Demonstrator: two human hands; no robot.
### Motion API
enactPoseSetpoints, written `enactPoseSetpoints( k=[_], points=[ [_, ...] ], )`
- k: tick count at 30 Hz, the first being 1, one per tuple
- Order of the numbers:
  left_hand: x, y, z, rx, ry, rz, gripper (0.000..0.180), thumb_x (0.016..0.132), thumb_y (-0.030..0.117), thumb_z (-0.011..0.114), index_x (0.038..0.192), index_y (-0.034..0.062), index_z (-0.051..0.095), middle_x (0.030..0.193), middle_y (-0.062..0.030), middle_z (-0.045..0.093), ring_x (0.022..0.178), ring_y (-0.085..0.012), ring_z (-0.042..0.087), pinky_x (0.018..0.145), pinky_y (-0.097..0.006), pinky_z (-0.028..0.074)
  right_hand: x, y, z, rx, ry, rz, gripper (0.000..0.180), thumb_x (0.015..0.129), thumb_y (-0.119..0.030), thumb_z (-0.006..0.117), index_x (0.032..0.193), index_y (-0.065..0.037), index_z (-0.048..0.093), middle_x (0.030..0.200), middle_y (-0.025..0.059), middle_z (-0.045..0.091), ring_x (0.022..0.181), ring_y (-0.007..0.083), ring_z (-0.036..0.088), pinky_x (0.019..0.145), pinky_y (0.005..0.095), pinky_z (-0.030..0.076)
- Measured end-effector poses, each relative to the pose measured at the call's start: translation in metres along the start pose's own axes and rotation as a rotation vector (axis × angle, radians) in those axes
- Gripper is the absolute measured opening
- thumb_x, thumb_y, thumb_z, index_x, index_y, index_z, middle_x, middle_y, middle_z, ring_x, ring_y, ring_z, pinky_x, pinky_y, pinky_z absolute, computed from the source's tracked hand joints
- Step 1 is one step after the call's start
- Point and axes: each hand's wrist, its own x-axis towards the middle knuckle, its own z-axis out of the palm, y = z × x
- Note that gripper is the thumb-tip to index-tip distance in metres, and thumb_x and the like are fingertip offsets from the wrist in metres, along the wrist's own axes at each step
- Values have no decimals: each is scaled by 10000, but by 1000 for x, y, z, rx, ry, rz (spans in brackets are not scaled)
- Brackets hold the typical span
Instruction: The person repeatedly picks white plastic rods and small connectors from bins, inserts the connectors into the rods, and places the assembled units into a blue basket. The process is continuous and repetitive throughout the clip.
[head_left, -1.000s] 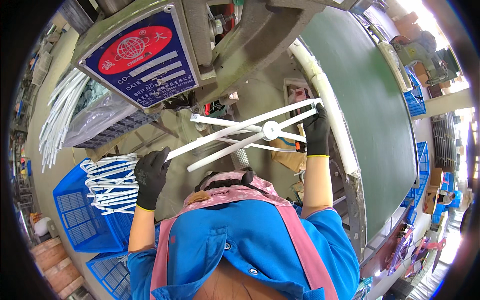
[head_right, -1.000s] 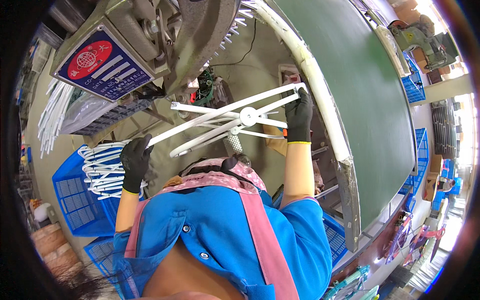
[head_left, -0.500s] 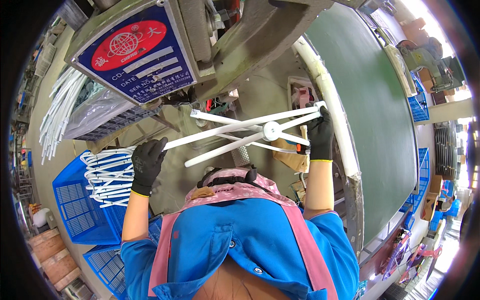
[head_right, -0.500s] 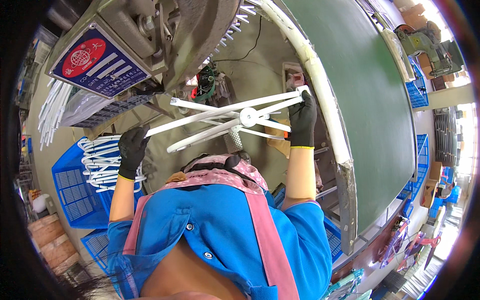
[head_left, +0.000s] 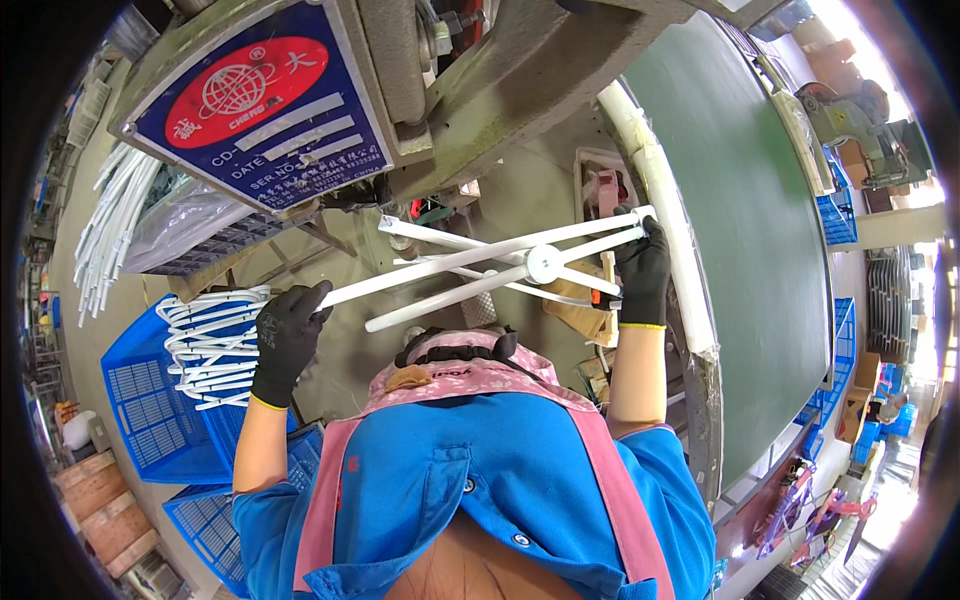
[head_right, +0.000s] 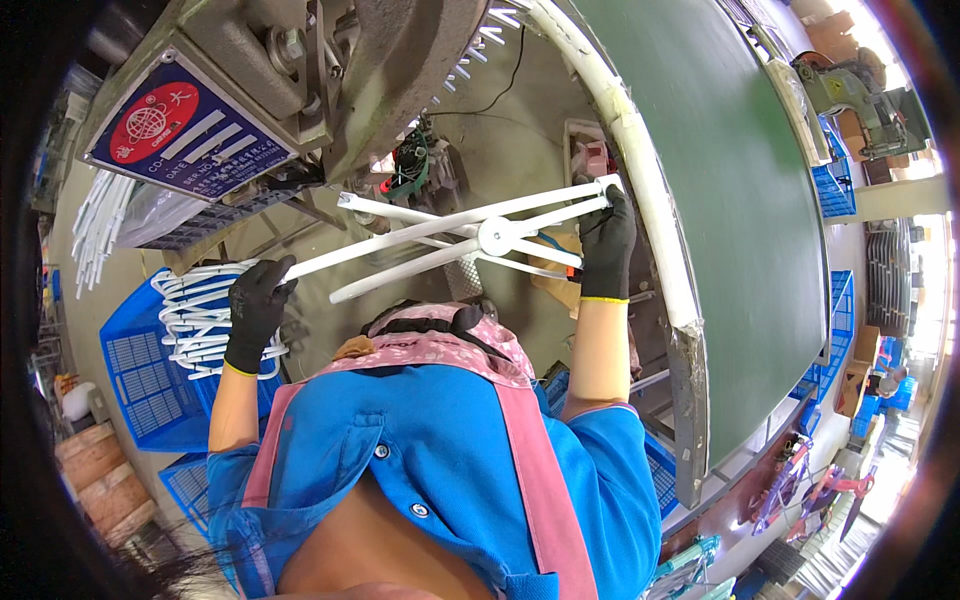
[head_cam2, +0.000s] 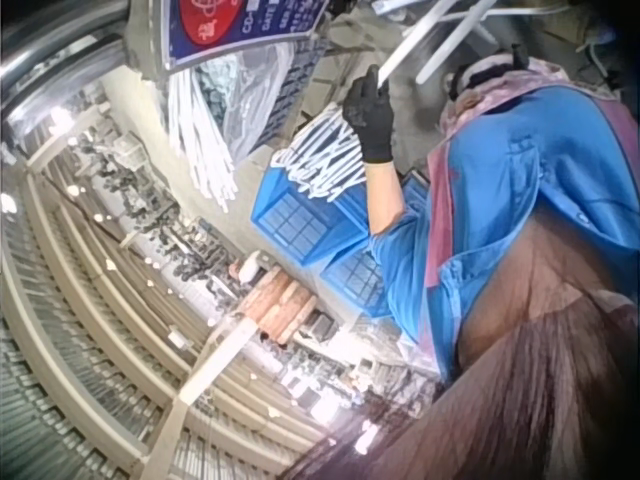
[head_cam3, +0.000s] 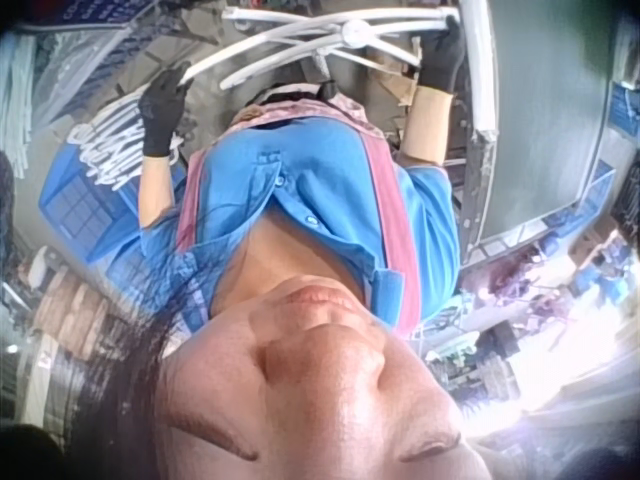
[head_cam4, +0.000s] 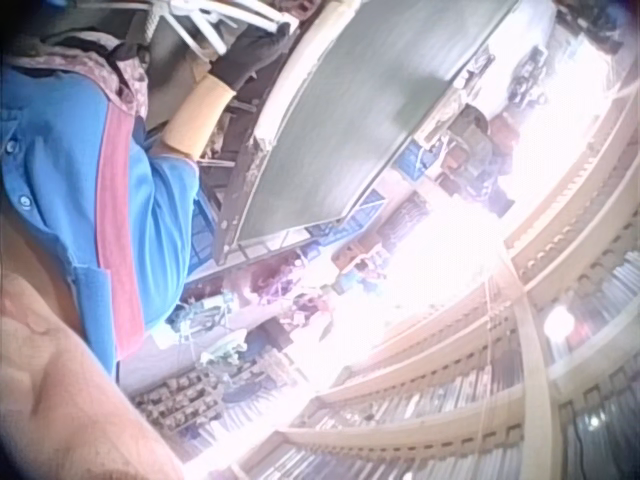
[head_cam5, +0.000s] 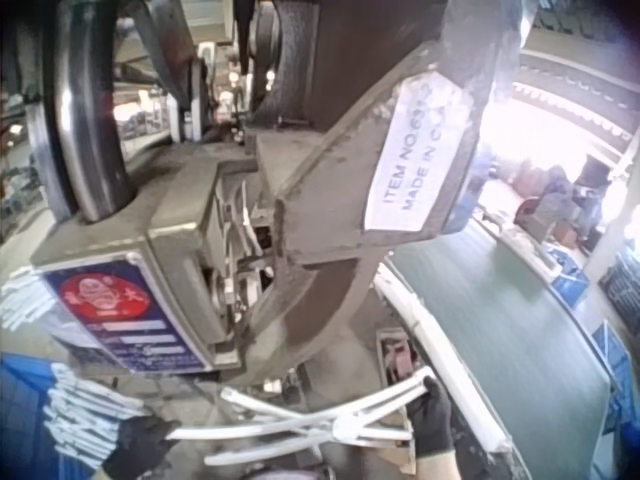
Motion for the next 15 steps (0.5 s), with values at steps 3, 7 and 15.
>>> enactPoseSetpoints(
  k=[3,7,15],
  points=[
    [0,3,-5,-10,-25,-18,405,698,57,740,1090,114,656,791,-70,588,674,-265,587,601,-379,470,0,0,1,-14,6,-5,299,929,-92,460,1132,128,463,1069,266,607,995,345,634,917,419,539],
    [4,12,-13,0,-39,-15,384,705,71,736,1079,112,660,781,-73,590,665,-260,587,594,-374,468,3,0,-2,-52,42,-33,299,929,-94,454,1130,128,465,1056,254,609,985,340,634,909,411,541],
    [27,1,-9,-171,-142,-98,346,740,108,712,1080,77,659,825,-119,632,707,-284,617,626,-397,473,3,-7,-12,2,-116,55,298,934,-115,489,1128,110,511,1079,253,626,966,288,652,872,384,561]
  ],
)
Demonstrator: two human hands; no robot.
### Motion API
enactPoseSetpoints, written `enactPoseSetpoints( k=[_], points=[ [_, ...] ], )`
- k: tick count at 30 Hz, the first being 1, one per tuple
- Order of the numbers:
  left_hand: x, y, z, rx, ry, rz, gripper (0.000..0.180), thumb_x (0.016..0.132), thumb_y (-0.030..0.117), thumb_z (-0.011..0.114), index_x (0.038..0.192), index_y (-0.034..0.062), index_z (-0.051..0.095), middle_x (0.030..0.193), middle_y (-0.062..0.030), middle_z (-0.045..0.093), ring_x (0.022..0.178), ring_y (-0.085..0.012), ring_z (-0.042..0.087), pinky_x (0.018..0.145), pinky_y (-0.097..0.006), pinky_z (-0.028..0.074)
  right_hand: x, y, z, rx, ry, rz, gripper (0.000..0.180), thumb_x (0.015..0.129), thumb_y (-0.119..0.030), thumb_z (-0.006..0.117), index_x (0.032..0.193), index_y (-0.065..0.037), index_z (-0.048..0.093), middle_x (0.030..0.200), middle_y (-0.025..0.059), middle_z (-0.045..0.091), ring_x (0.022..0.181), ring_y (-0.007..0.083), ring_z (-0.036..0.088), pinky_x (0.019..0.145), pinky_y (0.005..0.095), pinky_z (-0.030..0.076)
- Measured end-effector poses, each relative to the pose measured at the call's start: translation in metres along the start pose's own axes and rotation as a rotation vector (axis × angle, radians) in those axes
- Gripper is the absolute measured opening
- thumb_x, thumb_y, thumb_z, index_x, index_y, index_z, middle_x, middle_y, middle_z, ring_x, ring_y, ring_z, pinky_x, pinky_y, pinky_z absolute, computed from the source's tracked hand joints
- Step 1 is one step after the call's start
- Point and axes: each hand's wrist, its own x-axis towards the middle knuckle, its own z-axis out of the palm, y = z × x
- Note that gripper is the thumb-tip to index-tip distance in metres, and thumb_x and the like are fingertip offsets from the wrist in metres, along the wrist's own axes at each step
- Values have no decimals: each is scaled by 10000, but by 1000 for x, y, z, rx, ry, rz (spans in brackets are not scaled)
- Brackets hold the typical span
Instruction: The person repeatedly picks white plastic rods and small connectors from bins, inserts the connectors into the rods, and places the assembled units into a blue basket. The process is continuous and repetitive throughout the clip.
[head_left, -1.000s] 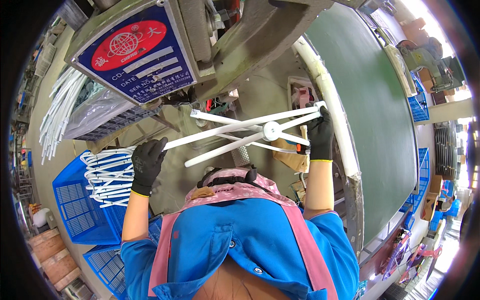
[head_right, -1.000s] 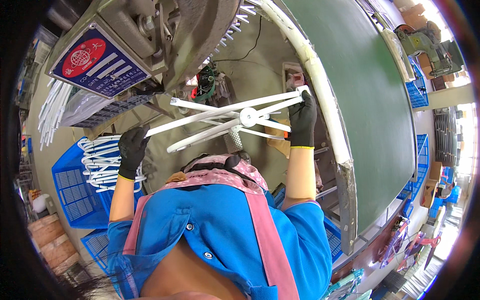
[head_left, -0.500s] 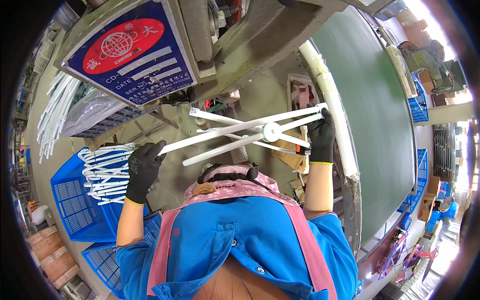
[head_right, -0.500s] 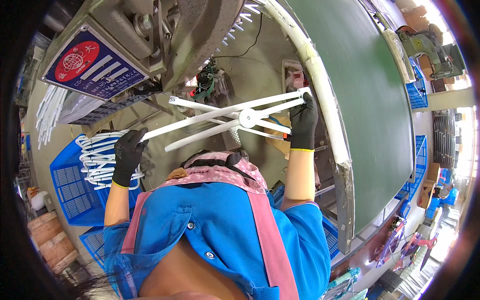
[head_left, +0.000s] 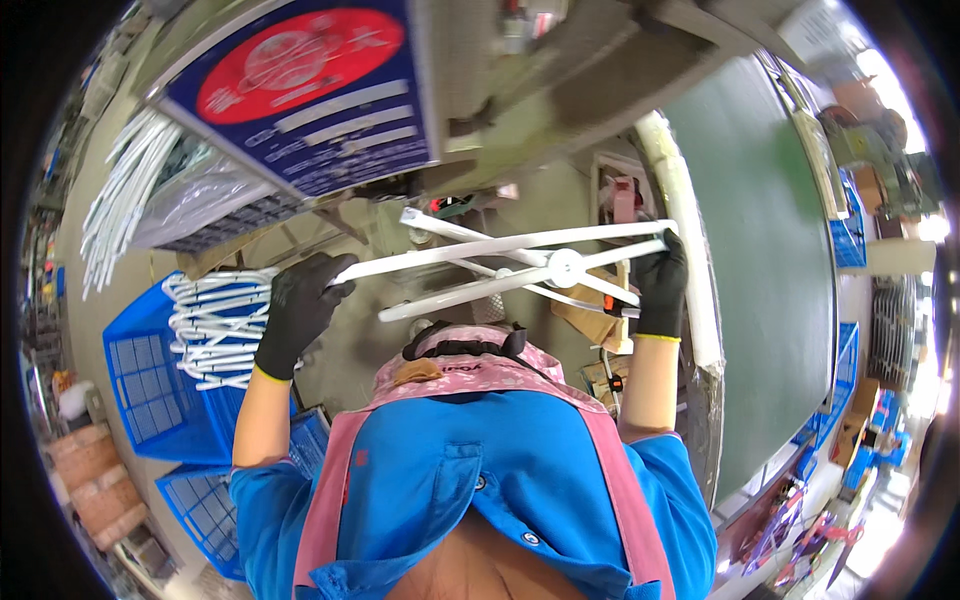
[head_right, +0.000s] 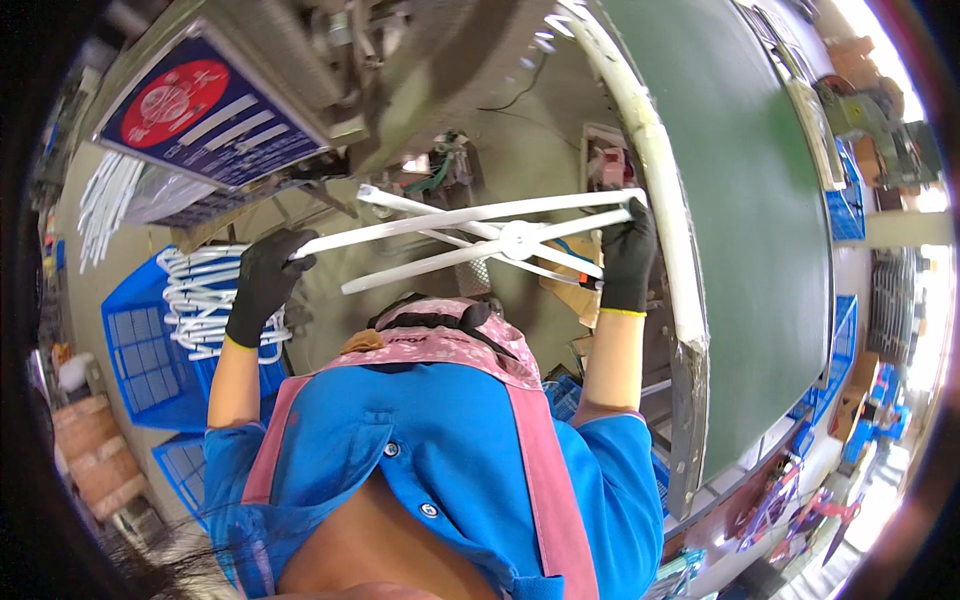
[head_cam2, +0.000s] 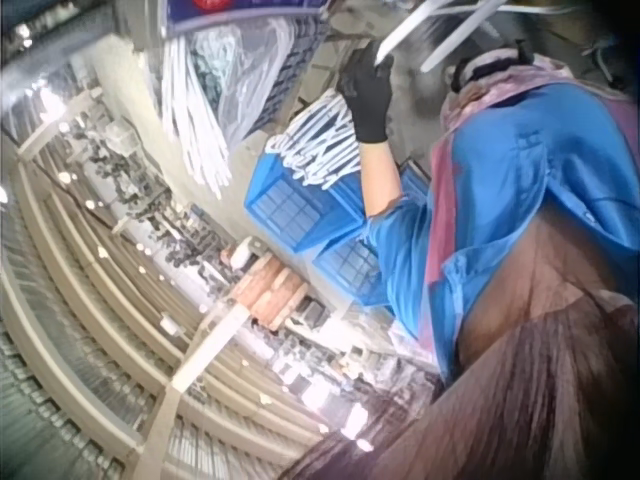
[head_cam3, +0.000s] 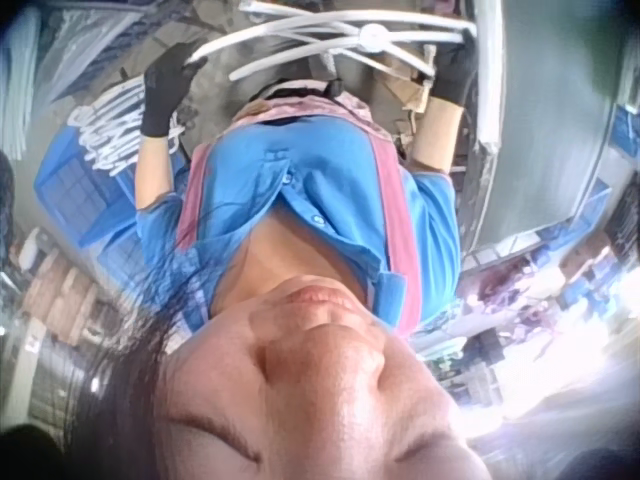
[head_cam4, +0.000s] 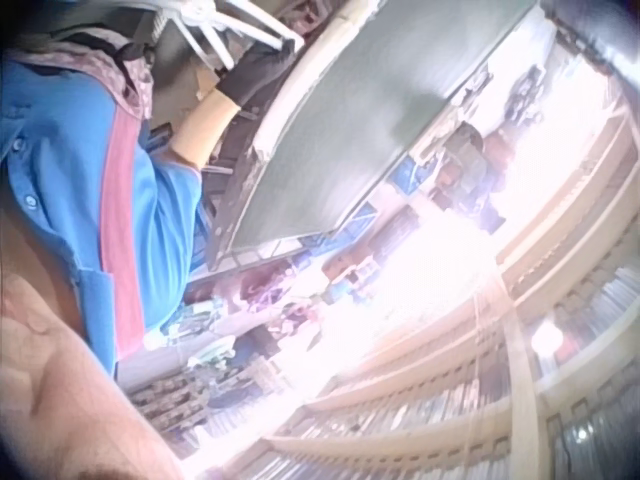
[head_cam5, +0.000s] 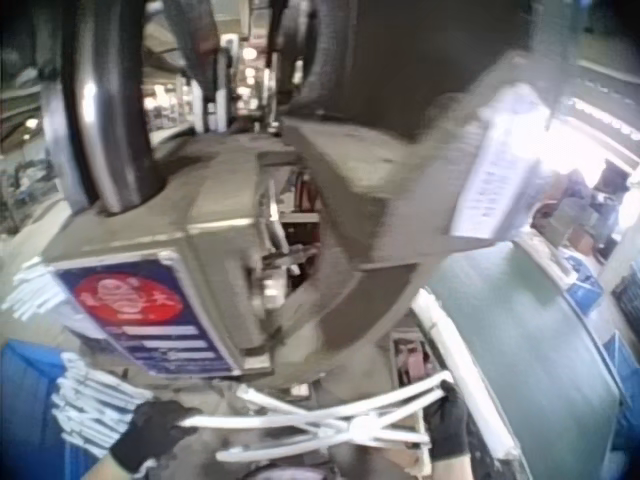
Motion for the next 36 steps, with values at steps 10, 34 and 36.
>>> enactPoseSetpoints(
  k=[10,34,36],
  points=[
    [19,7,48,-290,-162,35,462,797,195,706,1223,79,571,1068,-153,647,939,-329,626,822,-392,497,-11,-15,-3,88,-200,249,344,945,-123,492,1180,127,513,1128,264,619,1040,322,633,943,435,513],
    [77,26,45,9,262,217,381,788,258,702,1128,101,629,1021,-123,648,934,-317,616,805,-411,490,-22,140,185,-1955,-1031,-656,339,882,-211,592,1220,-193,607,706,139,624,585,313,600,538,409,469],
    [80,26,44,-278,229,176,371,801,254,688,1131,92,635,1022,-125,653,937,-316,620,813,-400,494,-21,142,183,-2044,-1006,-649,346,881,-212,588,1226,-187,604,695,150,618,588,315,605,540,412,471]
  ],
)
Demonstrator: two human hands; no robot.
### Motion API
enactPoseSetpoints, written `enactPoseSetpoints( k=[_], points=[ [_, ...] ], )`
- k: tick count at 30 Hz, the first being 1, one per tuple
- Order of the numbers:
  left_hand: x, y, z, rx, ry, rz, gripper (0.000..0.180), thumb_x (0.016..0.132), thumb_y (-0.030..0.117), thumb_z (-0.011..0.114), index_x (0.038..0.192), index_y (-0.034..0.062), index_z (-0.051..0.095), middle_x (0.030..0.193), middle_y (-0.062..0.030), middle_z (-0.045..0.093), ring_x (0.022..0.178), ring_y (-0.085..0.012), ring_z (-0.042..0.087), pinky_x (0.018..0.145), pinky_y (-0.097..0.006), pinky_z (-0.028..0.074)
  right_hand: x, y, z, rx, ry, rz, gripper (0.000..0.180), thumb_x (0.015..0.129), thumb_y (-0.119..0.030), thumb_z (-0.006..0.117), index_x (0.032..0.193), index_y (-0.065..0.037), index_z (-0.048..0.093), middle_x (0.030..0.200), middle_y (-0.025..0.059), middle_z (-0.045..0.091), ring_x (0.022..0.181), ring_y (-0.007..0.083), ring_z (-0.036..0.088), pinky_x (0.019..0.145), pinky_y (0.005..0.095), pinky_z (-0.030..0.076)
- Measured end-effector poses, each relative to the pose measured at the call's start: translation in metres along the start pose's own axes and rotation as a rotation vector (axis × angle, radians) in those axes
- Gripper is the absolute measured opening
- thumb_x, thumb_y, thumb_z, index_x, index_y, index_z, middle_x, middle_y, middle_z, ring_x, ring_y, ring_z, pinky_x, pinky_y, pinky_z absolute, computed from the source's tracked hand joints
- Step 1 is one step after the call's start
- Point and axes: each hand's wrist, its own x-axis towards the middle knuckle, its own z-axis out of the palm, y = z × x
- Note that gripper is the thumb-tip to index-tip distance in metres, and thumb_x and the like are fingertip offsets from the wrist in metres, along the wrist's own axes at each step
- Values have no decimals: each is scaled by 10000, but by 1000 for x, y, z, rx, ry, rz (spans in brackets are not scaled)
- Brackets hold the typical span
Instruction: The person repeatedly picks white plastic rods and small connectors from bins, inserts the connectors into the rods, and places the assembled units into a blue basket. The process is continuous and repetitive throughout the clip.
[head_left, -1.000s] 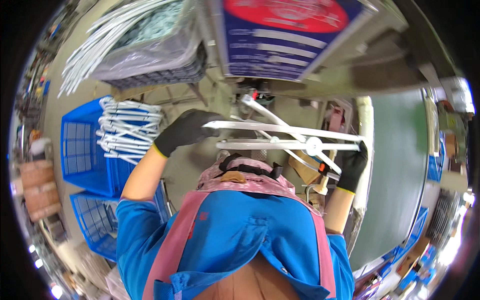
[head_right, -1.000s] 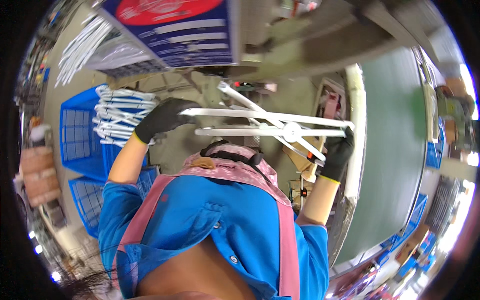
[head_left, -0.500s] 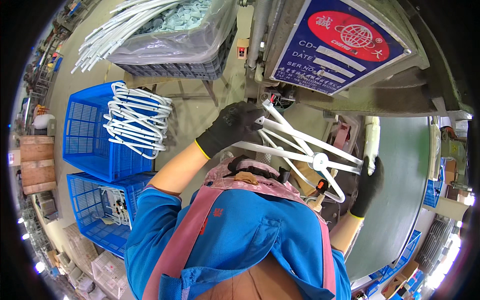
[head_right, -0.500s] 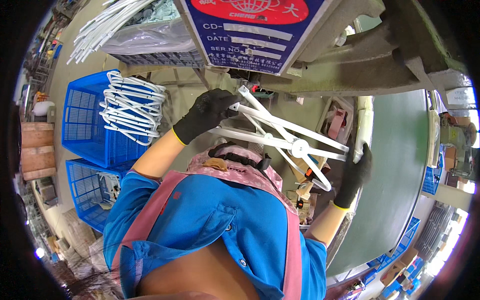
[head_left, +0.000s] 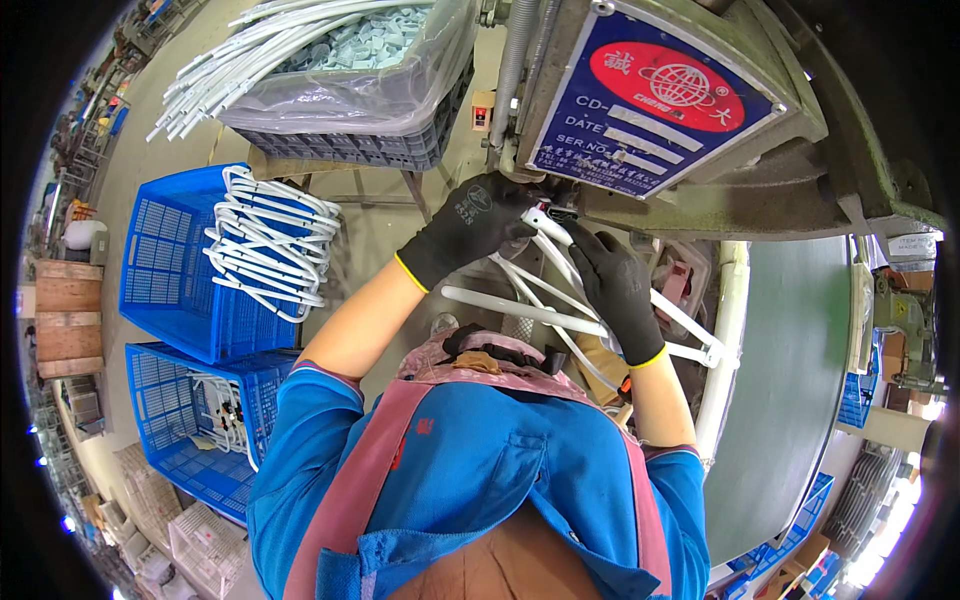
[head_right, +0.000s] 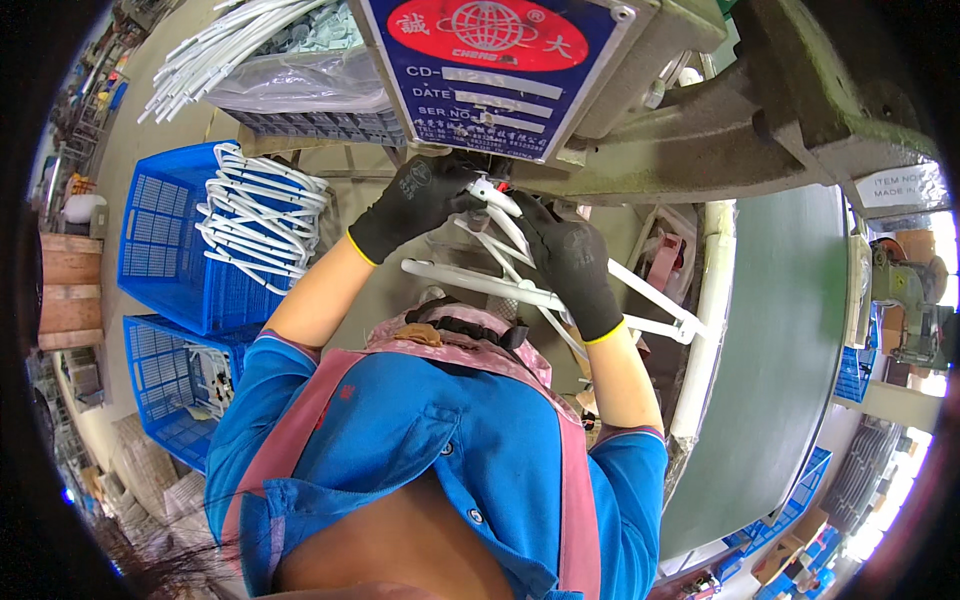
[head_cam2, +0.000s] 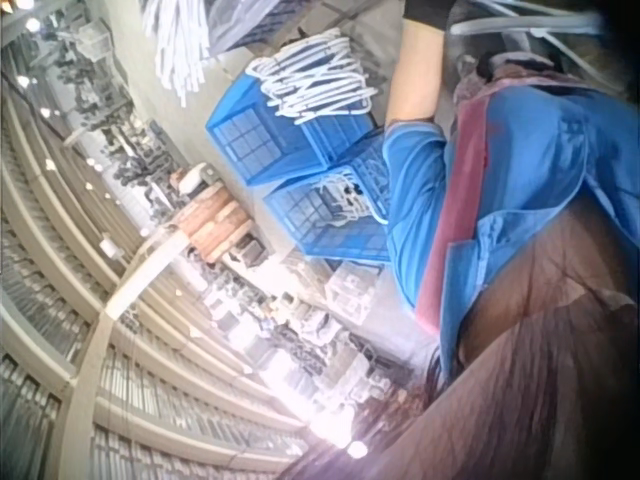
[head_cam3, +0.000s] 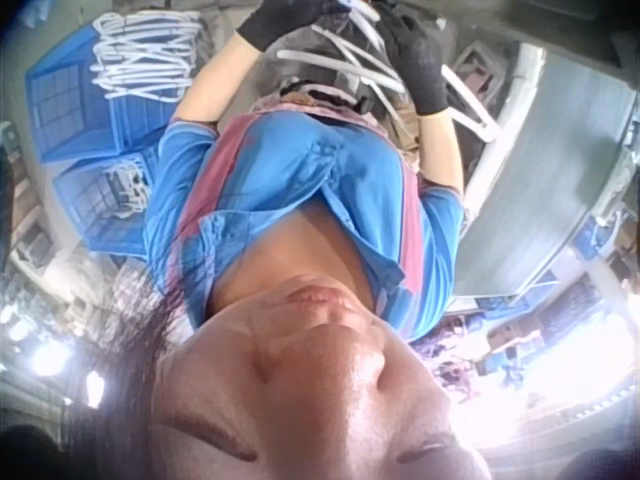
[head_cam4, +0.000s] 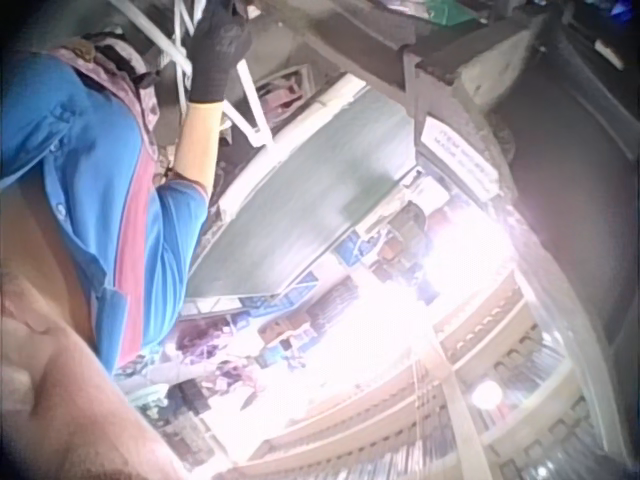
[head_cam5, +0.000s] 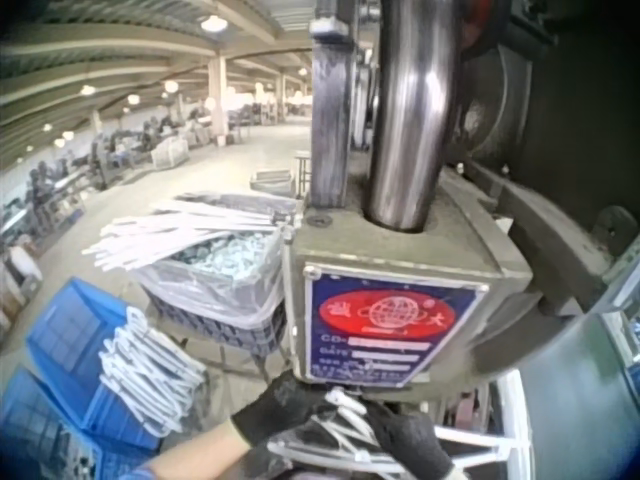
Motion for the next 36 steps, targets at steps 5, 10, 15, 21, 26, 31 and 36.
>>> enactPoseSetpoints(
  k=[5,10,15,21,26,31,36],
  points=[
    [4,-12,-6,101,-61,28,330,838,225,664,1141,96,647,1047,-131,668,950,-283,637,849,-359,494,4,3,9,94,31,-42,331,878,-198,569,1204,-168,617,715,156,630,614,312,618,537,408,480],
    [6,-27,-6,-96,-211,-106,367,822,227,679,1170,118,641,1039,-125,676,944,-279,640,853,-363,487,4,11,18,209,34,-53,243,879,-191,565,1103,-162,657,820,127,670,674,309,644,567,398,508],
    [8,-28,0,-75,-249,-159,403,776,207,706,1156,88,644,1008,-151,676,880,-286,632,832,-374,481,2,15,31,128,-67,78,274,904,-274,554,1134,-159,647,759,139,653,660,325,633,564,412,498],
    [-1,-28,-21,-56,-181,-15,509,763,255,716,1197,27,578,1089,-189,623,945,-357,614,880,-411,469,-36,0,-12,-76,-124,62,869,659,-476,762,1350,-51,449,1102,176,603,966,361,585,826,454,448],
    [-24,-36,-26,-204,-146,-208,543,787,128,677,1279,-9,491,1190,-218,572,1079,-369,573,933,-411,468,-98,-23,-31,-432,-170,256,984,604,-452,786,1390,-40,362,1386,145,437,1259,326,433,1019,511,302],
    [-24,-53,-16,-78,-106,19,464,839,37,574,1285,-46,480,1245,-259,546,1175,-387,521,1005,-416,419,-115,-15,-10,-454,-42,333,703,701,-229,706,1339,-90,444,1158,122,543,1054,318,521,889,483,397],
    [-19,-67,-9,-87,18,148,544,774,-63,545,1308,23,490,1128,-220,601,892,-368,617,784,-406,509,-121,-10,-2,-384,-32,410,552,692,-90,651,1231,-115,535,938,109,582,881,327,568,728,437,454]
  ],
)
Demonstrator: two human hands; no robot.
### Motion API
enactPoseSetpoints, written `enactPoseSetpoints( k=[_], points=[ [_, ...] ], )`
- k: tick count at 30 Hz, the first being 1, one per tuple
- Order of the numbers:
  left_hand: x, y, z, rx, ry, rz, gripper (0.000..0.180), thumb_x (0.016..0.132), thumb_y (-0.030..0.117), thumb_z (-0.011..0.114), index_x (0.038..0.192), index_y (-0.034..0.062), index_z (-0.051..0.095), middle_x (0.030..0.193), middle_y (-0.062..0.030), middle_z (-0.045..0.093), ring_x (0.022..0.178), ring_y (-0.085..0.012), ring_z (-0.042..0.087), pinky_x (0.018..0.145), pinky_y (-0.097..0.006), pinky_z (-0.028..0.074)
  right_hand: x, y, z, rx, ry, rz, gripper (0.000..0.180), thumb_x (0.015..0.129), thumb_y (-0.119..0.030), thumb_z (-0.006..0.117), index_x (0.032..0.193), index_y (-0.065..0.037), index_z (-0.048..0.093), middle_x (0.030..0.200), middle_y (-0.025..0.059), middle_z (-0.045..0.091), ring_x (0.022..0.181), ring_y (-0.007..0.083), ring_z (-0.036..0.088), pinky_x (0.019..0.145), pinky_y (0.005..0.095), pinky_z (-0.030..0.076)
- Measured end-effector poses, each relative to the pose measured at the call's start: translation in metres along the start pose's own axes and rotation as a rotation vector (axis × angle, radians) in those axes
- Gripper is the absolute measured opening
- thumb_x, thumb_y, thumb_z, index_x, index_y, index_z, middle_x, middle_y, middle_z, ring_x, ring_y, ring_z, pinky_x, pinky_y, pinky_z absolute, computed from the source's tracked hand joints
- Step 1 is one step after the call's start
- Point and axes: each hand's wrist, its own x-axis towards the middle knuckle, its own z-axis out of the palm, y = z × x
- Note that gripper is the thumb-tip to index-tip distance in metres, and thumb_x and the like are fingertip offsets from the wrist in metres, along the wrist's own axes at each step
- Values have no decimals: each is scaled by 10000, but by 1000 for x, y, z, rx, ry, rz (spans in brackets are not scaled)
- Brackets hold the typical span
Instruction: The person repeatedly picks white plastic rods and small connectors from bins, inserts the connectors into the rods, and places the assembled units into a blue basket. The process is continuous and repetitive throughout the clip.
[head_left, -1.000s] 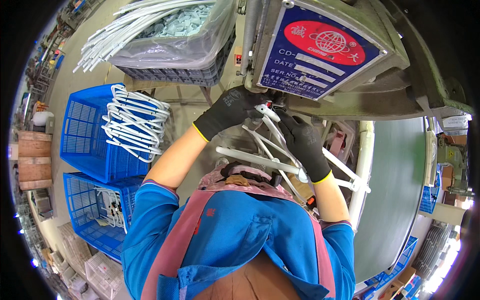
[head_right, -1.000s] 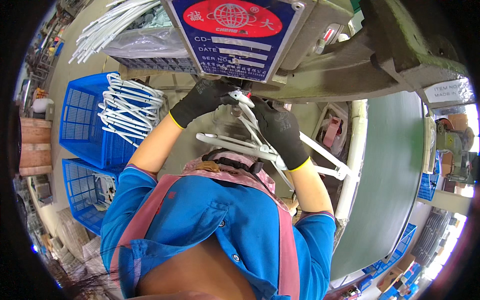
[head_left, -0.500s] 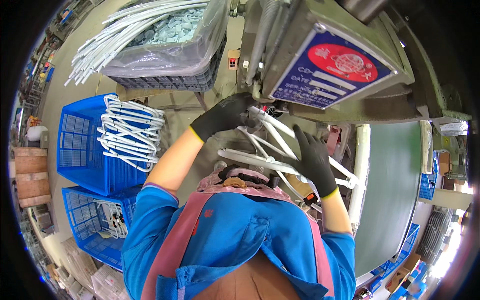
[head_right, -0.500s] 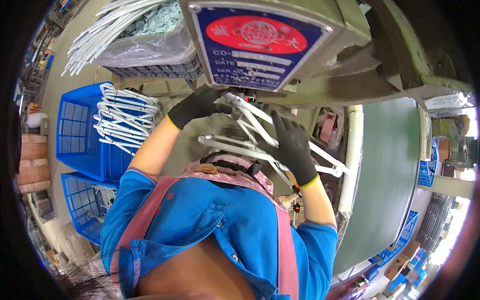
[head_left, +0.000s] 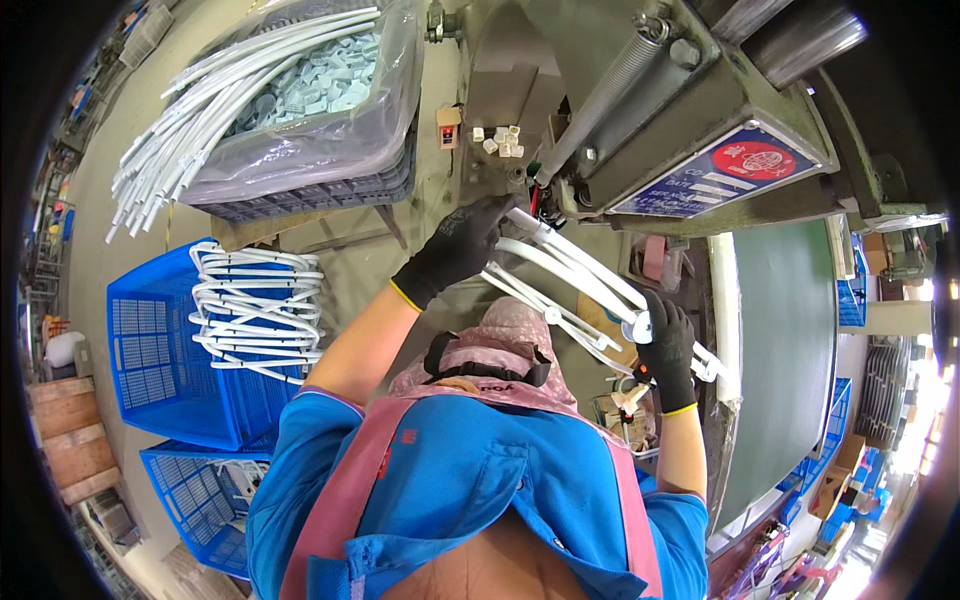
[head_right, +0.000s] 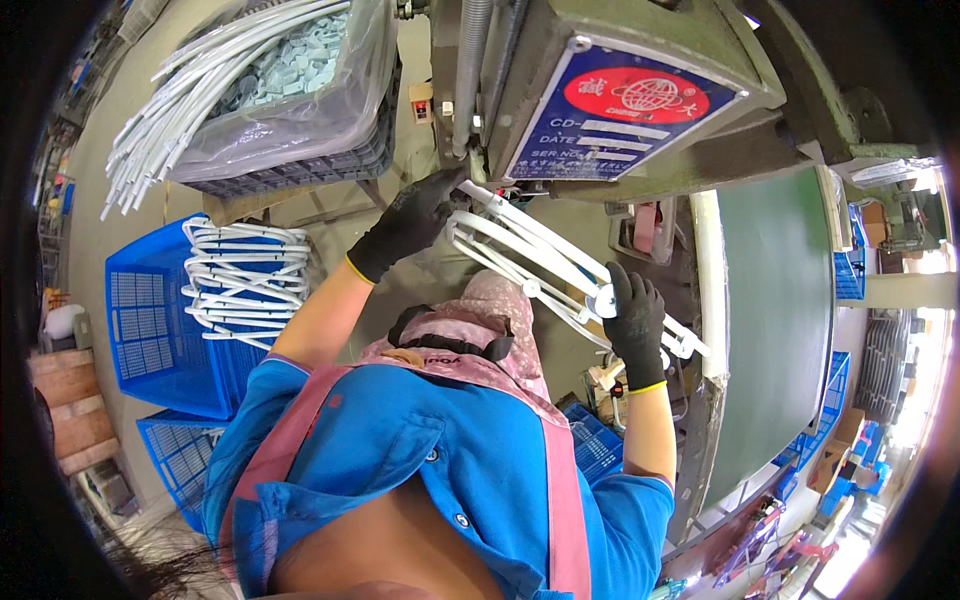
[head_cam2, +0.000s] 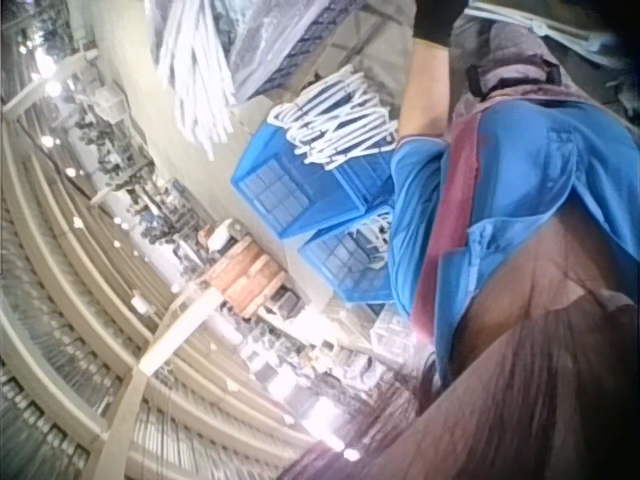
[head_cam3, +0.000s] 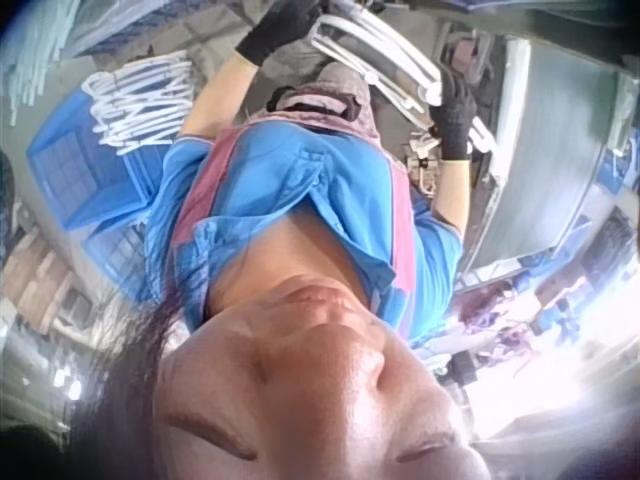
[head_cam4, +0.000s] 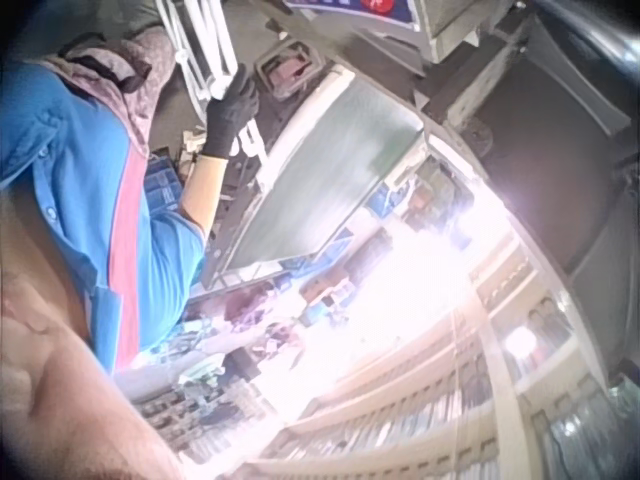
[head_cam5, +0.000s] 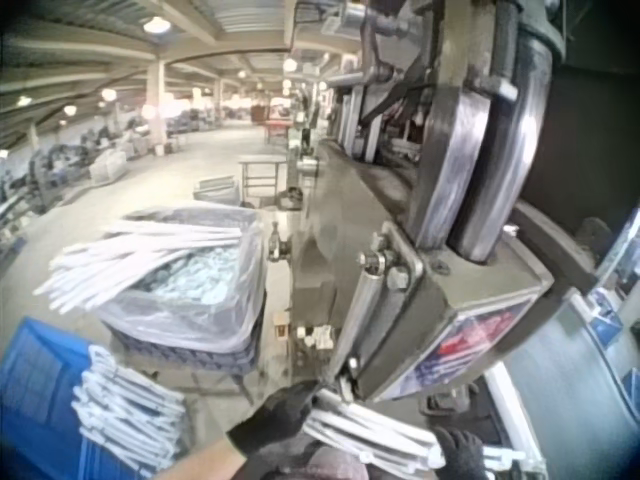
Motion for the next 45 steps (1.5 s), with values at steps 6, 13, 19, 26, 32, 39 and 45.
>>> enactPoseSetpoints(
  k=[6,13,19,26,32,39,45],
  points=[
    [0,-5,1,-46,-39,-18,514,803,-47,518,1312,16,484,1187,-221,584,1024,-380,587,886,-415,480,1,0,-3,53,1,-22,527,696,-117,664,1211,-109,548,925,118,592,865,343,581,720,451,469],
    [1,-1,-6,-110,-89,-85,459,824,-20,500,1282,-14,494,1191,-235,582,1081,-381,573,935,-414,463,3,1,-4,70,-4,-28,494,698,-144,686,1174,-92,567,916,122,602,854,346,590,720,449,478],
    [15,16,-9,-87,-64,-118,462,799,-54,494,1256,10,526,1197,-205,597,1086,-358,592,942,-409,473,6,0,-19,55,-6,-28,523,691,-143,690,1191,-86,550,949,127,602,880,343,589,740,451,478],
    [-14,45,-78,-166,-517,4,636,762,242,727,1322,51,492,1277,-186,550,1169,-336,540,972,-404,432,7,-23,-42,57,-65,-230,635,632,-90,655,1255,-117,537,894,81,567,823,281,560,716,403,454],
    [-92,81,-43,-155,-869,-320,624,793,299,696,1331,65,482,1198,-199,600,1076,-350,592,917,-400,470,43,-41,-32,-97,-41,-676,430,757,-195,554,1185,-201,592,863,-2,545,813,161,553,706,318,441],
    [-53,149,23,-136,-653,-266,591,789,308,694,1300,81,504,1052,-169,652,924,-346,642,779,-383,514,56,38,-129,-298,141,-849,314,776,-199,555,1087,-164,575,800,1,508,796,160,556,708,302,468],
    [94,236,132,366,62,365,677,696,171,673,1328,43,469,1280,-157,511,1145,-340,506,960,-490,389,-3,201,-219,-733,493,-466,479,750,-120,596,1204,-270,605,961,55,548,863,226,551,763,372,485]
  ],
)
